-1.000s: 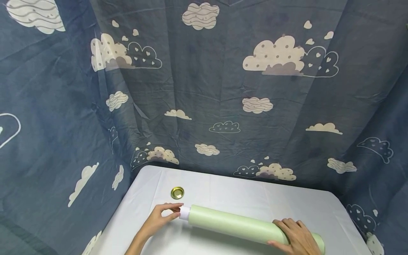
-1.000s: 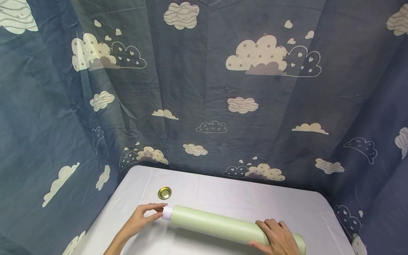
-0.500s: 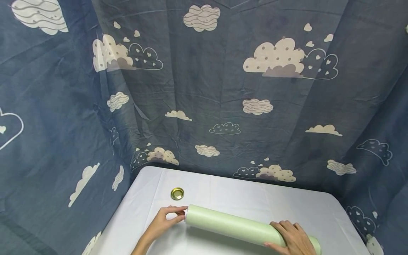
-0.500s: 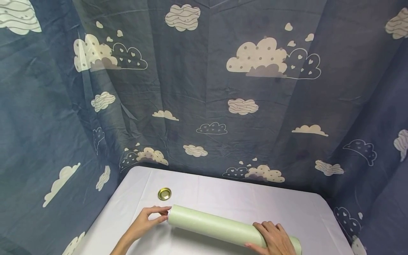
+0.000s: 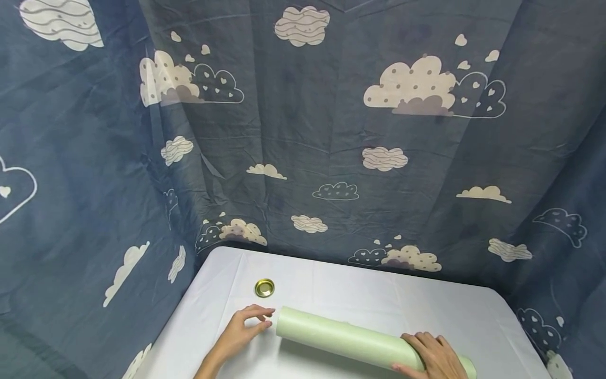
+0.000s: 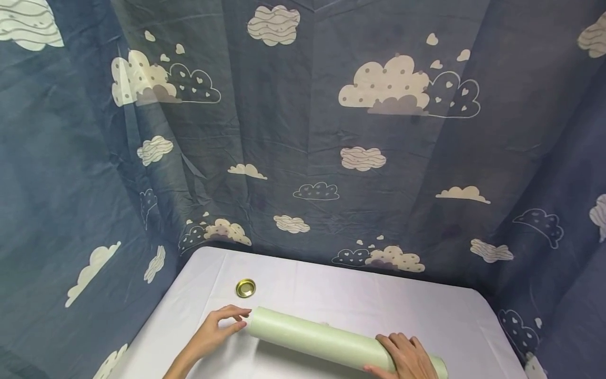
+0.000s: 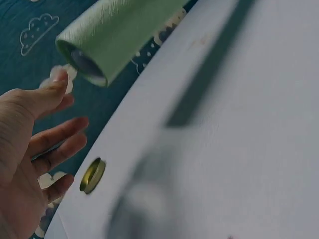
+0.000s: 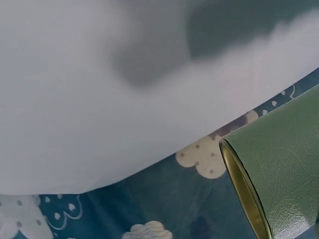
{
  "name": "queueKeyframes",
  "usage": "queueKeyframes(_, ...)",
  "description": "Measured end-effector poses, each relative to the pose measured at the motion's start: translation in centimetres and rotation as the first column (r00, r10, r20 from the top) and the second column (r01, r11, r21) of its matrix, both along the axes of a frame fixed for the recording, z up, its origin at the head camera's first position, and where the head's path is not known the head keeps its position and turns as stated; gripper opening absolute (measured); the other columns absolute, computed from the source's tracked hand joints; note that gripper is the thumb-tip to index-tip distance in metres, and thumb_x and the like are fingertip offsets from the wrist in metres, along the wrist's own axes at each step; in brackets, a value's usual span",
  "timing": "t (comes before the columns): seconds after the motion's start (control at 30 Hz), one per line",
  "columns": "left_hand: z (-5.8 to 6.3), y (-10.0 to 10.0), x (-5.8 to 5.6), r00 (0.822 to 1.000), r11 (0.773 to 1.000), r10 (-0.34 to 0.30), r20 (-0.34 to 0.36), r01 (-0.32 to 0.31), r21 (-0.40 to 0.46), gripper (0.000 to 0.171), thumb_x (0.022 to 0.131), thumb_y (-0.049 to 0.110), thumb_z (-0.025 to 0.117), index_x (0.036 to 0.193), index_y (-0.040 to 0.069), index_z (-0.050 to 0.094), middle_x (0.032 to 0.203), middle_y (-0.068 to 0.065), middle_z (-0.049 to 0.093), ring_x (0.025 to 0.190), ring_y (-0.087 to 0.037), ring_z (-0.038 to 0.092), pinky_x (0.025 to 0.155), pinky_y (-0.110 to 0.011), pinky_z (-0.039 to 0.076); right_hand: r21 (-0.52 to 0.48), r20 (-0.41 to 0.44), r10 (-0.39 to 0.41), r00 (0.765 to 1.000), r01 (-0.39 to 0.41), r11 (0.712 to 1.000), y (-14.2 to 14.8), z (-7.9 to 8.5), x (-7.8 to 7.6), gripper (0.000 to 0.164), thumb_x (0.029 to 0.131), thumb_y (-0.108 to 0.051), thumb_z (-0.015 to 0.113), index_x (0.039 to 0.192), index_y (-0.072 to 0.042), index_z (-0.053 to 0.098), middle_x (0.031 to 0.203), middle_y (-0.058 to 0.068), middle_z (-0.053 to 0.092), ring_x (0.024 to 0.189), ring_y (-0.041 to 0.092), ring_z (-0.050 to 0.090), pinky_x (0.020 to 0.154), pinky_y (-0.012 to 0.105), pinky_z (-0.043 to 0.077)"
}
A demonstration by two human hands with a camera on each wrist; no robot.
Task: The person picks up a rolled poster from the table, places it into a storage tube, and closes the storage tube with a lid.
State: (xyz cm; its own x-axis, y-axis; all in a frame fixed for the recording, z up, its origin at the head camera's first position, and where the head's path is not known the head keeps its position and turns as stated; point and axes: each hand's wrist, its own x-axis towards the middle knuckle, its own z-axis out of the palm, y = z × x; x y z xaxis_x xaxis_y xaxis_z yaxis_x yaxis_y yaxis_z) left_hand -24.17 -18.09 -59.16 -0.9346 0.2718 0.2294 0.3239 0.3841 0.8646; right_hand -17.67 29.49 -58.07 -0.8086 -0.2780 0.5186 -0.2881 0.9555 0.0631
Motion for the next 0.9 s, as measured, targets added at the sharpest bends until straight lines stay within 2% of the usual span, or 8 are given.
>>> queueKeyframes(0.1, -0.9, -0.6, -0.9, 0.991, 0.987, 0.128, -0.026, -0.13, -0.099, 0.031, 0.092, 0.026, 0.078, 0.121, 0.015, 0.075, 0.117, -0.003, 0.074, 0.105, -0.025, 0.066, 0.097, -0.044, 0.05, -0.008, 0.015, -0.025, 1.0, 0.025, 1.0, 0.3, -0.3, 0.2, 0.07, 0.06, -0.084, 0.076, 0.097, -0.024, 0.076, 0.079, -0.012, 0.061, 0.069, 0.01, 0.056, 0.062, 0.033, 0.043)
queueKeyframes(0.17, -1.6, -1.0, -1.7, 0.977, 0.961, 0.196, -0.08, -0.208, -0.181, 0.035, 0.092, 0.027, 0.079, 0.123, 0.012, 0.073, 0.118, -0.005, 0.073, 0.107, -0.027, 0.065, 0.095, -0.047, 0.049, -0.012, 0.02, -0.035, 0.999, 0.035, 0.999, 0.5, -0.5, 0.4, 0.069, 0.059, -0.083, 0.077, 0.096, -0.025, 0.075, 0.078, -0.013, 0.061, 0.069, 0.011, 0.056, 0.062, 0.034, 0.043)
queueKeyframes(0.27, -2.4, -1.5, -2.9, 0.951, 0.902, 0.253, -0.177, -0.299, -0.311, 0.047, 0.091, 0.031, 0.079, 0.13, 0.007, 0.068, 0.119, -0.01, 0.069, 0.109, -0.029, 0.063, 0.091, -0.048, 0.048, -0.02, 0.024, -0.045, 0.999, 0.045, 0.999, 0.9, -0.7, 0.6, 0.067, 0.06, -0.082, 0.078, 0.095, -0.026, 0.075, 0.078, -0.014, 0.059, 0.069, 0.009, 0.055, 0.061, 0.032, 0.042)
queueKeyframes(0.4, -2.9, -1.4, -5.0, 0.925, 0.824, 0.263, -0.273, -0.363, -0.435, 0.063, 0.088, 0.036, 0.081, 0.137, 0.001, 0.063, 0.116, -0.017, 0.063, 0.104, -0.03, 0.059, 0.083, -0.045, 0.048, -0.027, 0.087, -0.078, 0.993, 0.08, 0.996, 1.0, -0.7, 0.8, 0.066, 0.063, -0.083, 0.076, 0.097, -0.027, 0.075, 0.079, -0.015, 0.059, 0.07, 0.008, 0.053, 0.063, 0.031, 0.041)
queueKeyframes(0.5, -2.8, -0.9, -6.8, 0.92, 0.777, 0.261, -0.292, -0.38, -0.501, 0.071, 0.086, 0.041, 0.083, 0.139, -0.001, 0.061, 0.11, -0.018, 0.06, 0.097, -0.027, 0.055, 0.076, -0.04, 0.047, -0.029, 0.148, -0.098, 0.984, 0.103, 0.994, 0.8, -0.5, 0.8, 0.066, 0.066, -0.083, 0.075, 0.099, -0.026, 0.074, 0.08, -0.015, 0.059, 0.071, 0.008, 0.053, 0.065, 0.032, 0.041)
queueKeyframes(0.63, -2.6, 0.1, -8.7, 0.928, 0.737, 0.254, -0.272, -0.368, -0.567, 0.077, 0.085, 0.048, 0.082, 0.14, -0.002, 0.061, 0.105, -0.017, 0.056, 0.092, -0.025, 0.051, 0.07, -0.038, 0.045, -0.024, 0.209, -0.111, 0.972, 0.119, 0.993, 0.7, -0.3, 0.9, 0.065, 0.069, -0.082, 0.073, 0.102, -0.025, 0.075, 0.082, -0.015, 0.059, 0.073, 0.007, 0.053, 0.067, 0.033, 0.042)
queueKeyframes(0.73, -2.7, 0.7, -9.6, 0.935, 0.726, 0.245, -0.255, -0.351, -0.591, 0.078, 0.085, 0.05, 0.081, 0.14, -0.002, 0.061, 0.105, -0.02, 0.054, 0.092, -0.028, 0.05, 0.07, -0.041, 0.045, -0.025, 0.23, -0.115, 0.966, 0.124, 0.992, 0.6, -0.4, 0.9, 0.064, 0.071, -0.081, 0.073, 0.103, -0.026, 0.074, 0.083, -0.016, 0.059, 0.073, 0.006, 0.052, 0.068, 0.033, 0.042)
queueKeyframes(0.9, -3.0, 1.3, -10.1, 0.948, 0.724, 0.247, -0.198, -0.317, -0.612, 0.078, 0.087, 0.051, 0.078, 0.143, 0.001, 0.059, 0.111, -0.024, 0.053, 0.097, -0.032, 0.052, 0.076, -0.047, 0.047, -0.034, 0.186, -0.104, 0.977, 0.112, 0.993, 0.7, -0.8, 0.8, 0.062, 0.07, -0.081, 0.074, 0.101, -0.028, 0.075, 0.082, -0.017, 0.058, 0.072, 0.005, 0.052, 0.066, 0.032, 0.042)
